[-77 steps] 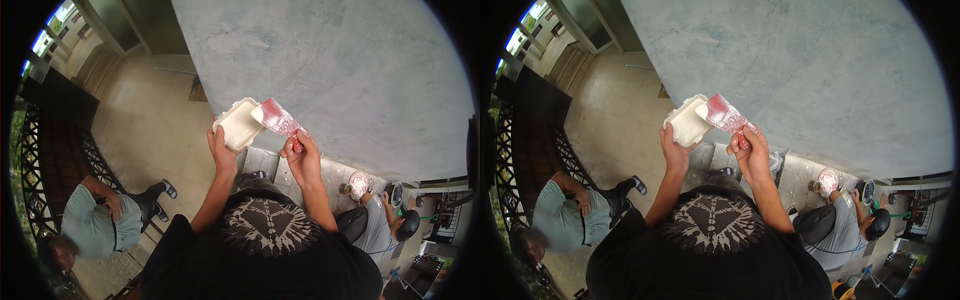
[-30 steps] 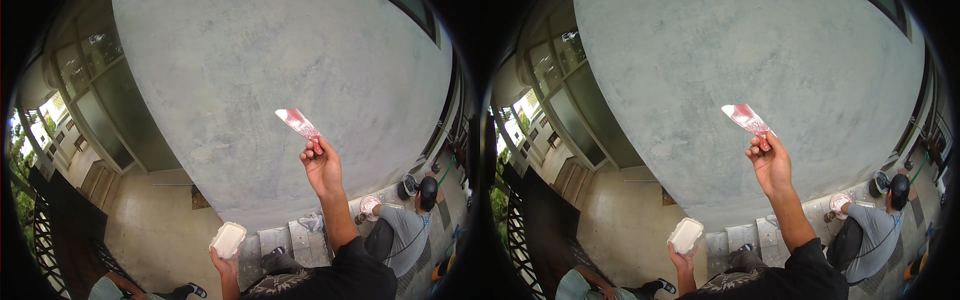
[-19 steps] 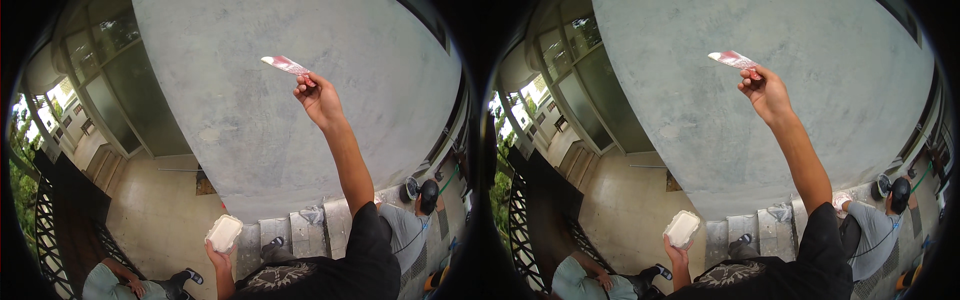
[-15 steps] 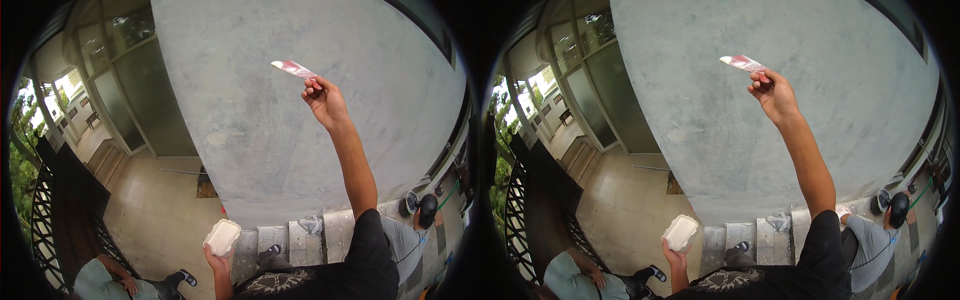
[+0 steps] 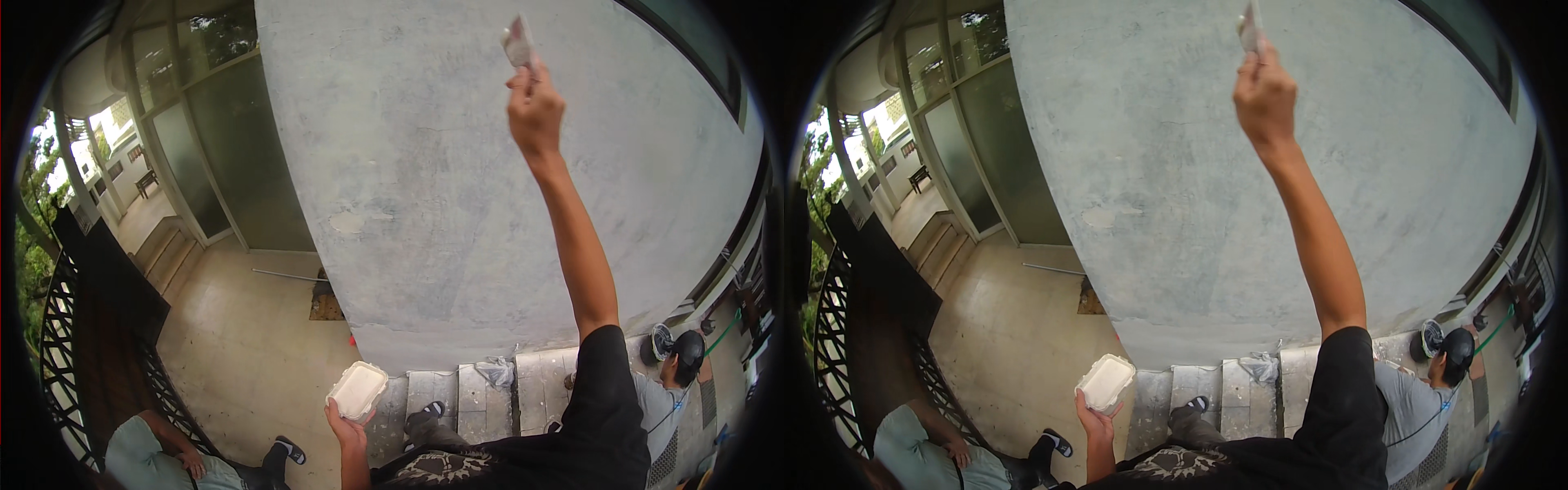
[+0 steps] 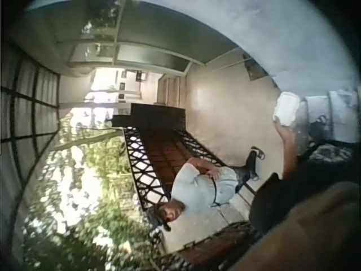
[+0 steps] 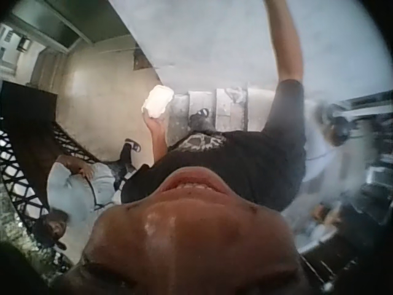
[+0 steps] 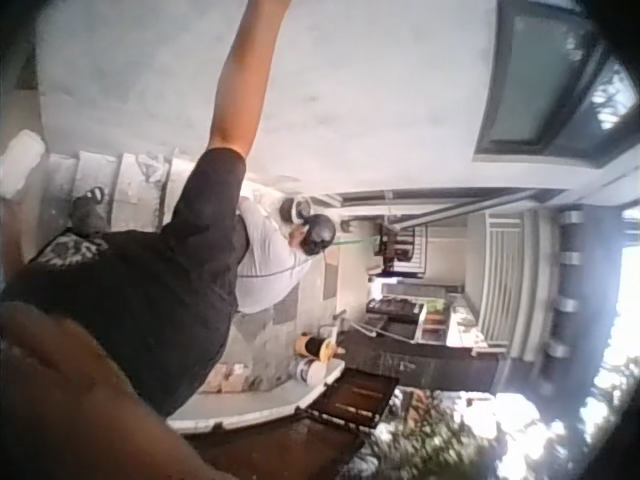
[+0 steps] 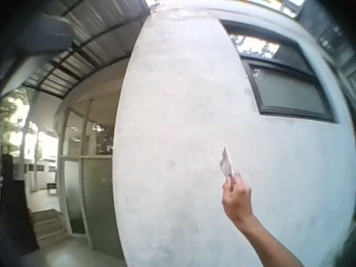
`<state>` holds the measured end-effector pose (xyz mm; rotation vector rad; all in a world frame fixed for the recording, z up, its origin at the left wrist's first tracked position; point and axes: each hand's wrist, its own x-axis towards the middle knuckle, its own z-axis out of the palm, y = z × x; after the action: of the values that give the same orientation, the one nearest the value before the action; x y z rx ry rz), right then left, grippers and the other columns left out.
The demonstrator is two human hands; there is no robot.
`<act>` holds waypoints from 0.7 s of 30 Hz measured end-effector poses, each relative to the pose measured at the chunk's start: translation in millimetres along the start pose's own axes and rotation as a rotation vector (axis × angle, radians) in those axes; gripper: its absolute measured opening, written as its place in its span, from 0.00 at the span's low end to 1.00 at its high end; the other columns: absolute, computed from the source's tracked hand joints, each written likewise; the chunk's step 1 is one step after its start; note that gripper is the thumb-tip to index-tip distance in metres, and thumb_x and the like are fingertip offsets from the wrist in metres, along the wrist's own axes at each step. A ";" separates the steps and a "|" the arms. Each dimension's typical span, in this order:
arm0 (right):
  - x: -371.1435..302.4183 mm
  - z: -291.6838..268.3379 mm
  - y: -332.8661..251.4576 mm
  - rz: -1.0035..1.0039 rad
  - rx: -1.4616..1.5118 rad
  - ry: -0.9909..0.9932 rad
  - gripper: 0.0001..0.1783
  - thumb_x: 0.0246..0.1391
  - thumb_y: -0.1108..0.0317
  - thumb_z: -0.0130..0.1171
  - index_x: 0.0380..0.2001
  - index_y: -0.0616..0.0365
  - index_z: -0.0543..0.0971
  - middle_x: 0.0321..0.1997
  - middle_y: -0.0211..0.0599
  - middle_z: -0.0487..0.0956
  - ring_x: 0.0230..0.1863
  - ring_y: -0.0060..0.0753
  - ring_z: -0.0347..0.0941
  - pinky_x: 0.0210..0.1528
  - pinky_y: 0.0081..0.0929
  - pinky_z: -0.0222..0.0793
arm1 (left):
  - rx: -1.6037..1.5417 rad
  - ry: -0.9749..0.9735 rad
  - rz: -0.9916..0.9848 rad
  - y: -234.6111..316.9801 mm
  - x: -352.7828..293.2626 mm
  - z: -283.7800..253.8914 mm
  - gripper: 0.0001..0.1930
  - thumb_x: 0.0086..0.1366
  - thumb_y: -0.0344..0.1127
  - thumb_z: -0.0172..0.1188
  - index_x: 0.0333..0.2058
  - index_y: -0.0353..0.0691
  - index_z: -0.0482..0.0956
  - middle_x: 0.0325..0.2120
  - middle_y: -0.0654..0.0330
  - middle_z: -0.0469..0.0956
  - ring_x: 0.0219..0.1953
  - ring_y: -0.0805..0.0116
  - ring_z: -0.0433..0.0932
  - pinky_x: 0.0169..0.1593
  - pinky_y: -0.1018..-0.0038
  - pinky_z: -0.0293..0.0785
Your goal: The person applies wall filler to a damaged area of an outdoor wall using a putty knife.
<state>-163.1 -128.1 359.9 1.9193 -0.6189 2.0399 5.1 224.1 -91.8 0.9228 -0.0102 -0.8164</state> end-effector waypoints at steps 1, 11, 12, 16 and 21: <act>3.8 12.3 21.8 -0.442 -0.326 0.079 0.19 0.57 0.74 0.50 0.51 0.73 0.73 0.22 0.42 0.77 0.22 0.32 0.72 0.26 0.30 0.71 | 0.044 -0.002 -0.011 -1.5 -0.4 3.3 0.31 0.65 0.62 0.46 0.59 0.49 0.62 0.58 0.56 0.69 0.55 0.51 0.73 0.46 0.42 0.74; -147.0 83.3 31.1 -0.739 -0.889 -0.543 0.19 0.47 0.73 0.54 0.43 0.72 0.77 0.27 0.40 0.74 0.30 0.30 0.68 0.30 0.24 0.64 | 0.014 0.031 -0.004 -1.6 -6.2 1.9 0.33 0.64 0.63 0.48 0.60 0.48 0.63 0.58 0.57 0.69 0.56 0.52 0.73 0.46 0.43 0.74; -150.0 77.0 24.9 -0.739 -0.887 -0.544 0.19 0.47 0.73 0.54 0.43 0.72 0.77 0.27 0.40 0.74 0.30 0.30 0.68 0.30 0.24 0.64 | 0.019 0.024 0.002 -1.2 -7.0 0.2 0.33 0.64 0.63 0.48 0.60 0.48 0.63 0.58 0.57 0.69 0.55 0.52 0.73 0.46 0.44 0.74; -105.9 52.1 -1.4 -0.533 -0.522 -0.566 0.12 0.50 0.73 0.55 0.37 0.69 0.77 0.25 0.45 0.76 0.26 0.39 0.72 0.27 0.33 0.69 | 0.029 0.042 -0.010 0.5 -7.9 -4.8 0.33 0.64 0.63 0.48 0.60 0.47 0.63 0.58 0.57 0.69 0.55 0.52 0.73 0.47 0.44 0.74; 6.6 16.5 8.4 -0.258 -0.305 -0.189 0.11 0.62 0.67 0.51 0.34 0.65 0.76 0.24 0.48 0.80 0.23 0.49 0.77 0.24 0.41 0.72 | 0.002 0.065 0.012 2.3 -5.4 -11.0 0.30 0.65 0.60 0.48 0.58 0.46 0.62 0.56 0.55 0.69 0.53 0.51 0.75 0.43 0.46 0.76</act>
<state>-153.2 -144.0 365.9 1.9074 -0.6442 1.5248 6.5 235.9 -95.3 0.9505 0.0404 -0.7752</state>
